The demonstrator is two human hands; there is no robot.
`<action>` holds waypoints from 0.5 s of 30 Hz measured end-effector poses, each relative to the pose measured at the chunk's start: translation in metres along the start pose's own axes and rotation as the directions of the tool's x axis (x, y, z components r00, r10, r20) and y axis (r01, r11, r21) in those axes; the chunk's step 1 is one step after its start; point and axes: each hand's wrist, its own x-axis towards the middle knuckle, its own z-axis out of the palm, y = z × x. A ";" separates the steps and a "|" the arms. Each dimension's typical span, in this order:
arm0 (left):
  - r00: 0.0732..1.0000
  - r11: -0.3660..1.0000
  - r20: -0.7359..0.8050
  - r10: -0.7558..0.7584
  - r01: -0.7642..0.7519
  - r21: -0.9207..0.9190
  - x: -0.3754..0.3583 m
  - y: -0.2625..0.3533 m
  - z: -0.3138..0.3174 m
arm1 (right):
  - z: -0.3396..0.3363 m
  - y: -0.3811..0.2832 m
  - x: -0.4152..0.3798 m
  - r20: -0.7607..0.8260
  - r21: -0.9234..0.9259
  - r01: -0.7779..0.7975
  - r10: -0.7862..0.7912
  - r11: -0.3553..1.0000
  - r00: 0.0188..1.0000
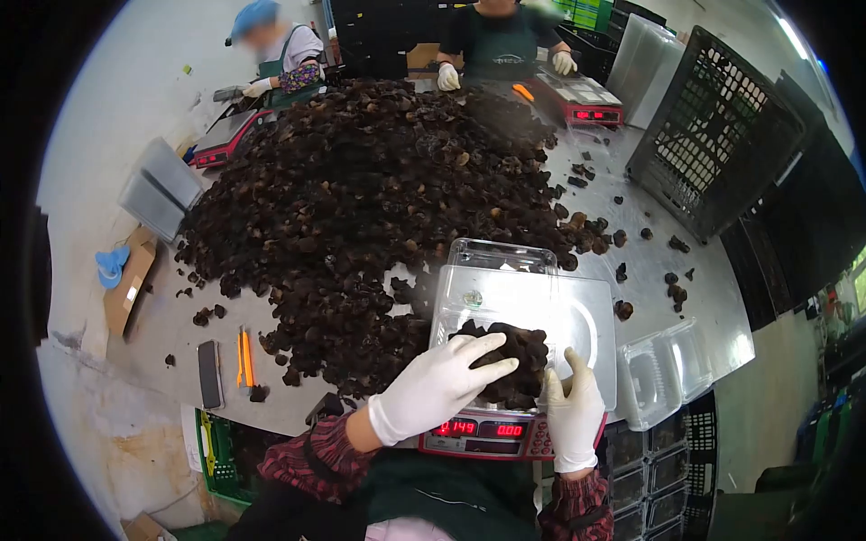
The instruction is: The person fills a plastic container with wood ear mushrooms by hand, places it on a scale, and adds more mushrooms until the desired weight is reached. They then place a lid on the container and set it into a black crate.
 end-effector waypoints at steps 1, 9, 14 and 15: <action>1.000 1.000 0.001 0.007 -0.007 0.008 -0.003 0.001 -0.003 | 0.000 0.001 -0.001 0.012 0.012 -0.008 0.008 1.000 1.000; 0.989 0.986 -0.063 0.130 -0.136 -0.098 -0.006 -0.013 0.002 | 0.002 0.004 0.001 -0.016 -0.018 0.007 -0.007 1.000 1.000; 0.972 0.989 -0.184 0.144 -0.138 0.047 0.006 -0.004 -0.015 | -0.022 0.020 -0.026 -0.087 -0.011 -0.157 0.155 0.988 0.984; 0.988 0.997 -0.139 0.070 -0.068 0.025 0.004 0.008 -0.011 | -0.033 0.020 -0.036 -0.125 -0.027 -0.136 0.131 0.990 0.983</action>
